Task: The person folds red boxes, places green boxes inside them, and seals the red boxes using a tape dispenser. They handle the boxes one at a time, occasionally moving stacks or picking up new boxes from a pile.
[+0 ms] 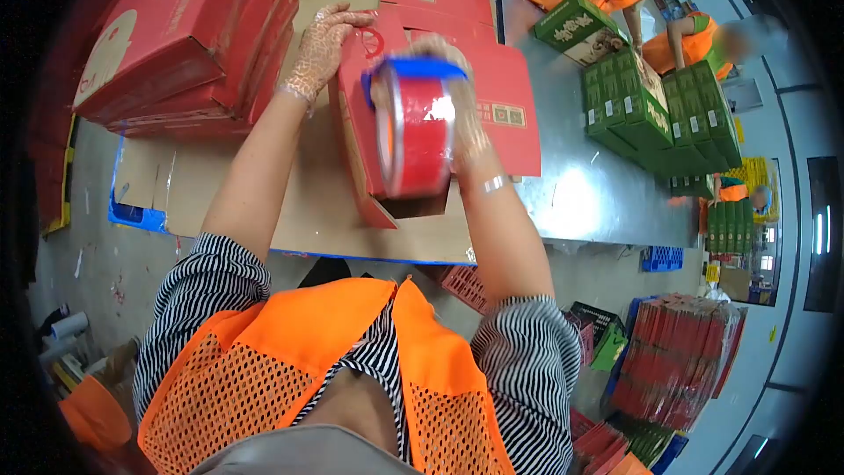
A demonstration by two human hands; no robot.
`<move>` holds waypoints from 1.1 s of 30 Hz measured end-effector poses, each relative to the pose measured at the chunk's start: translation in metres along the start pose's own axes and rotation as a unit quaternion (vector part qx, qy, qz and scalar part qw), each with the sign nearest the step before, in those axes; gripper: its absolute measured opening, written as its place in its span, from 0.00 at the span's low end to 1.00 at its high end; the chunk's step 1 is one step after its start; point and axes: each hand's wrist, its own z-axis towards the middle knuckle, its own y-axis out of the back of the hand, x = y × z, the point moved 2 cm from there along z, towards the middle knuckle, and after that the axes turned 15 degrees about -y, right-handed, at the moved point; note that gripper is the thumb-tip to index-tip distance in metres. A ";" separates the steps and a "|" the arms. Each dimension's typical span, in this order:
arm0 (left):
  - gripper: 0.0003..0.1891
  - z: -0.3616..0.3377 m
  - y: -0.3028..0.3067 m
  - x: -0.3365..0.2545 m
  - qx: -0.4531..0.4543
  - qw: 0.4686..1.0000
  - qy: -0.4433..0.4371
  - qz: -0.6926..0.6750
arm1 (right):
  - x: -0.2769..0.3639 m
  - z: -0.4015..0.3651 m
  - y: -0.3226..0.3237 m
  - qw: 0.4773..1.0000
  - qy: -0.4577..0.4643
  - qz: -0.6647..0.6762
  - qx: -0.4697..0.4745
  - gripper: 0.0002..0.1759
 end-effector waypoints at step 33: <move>0.16 -0.119 0.067 -0.028 0.087 0.973 0.214 -0.014 | -0.013 0.142 -0.026 0.971 -0.017 -0.232 0.052 0.11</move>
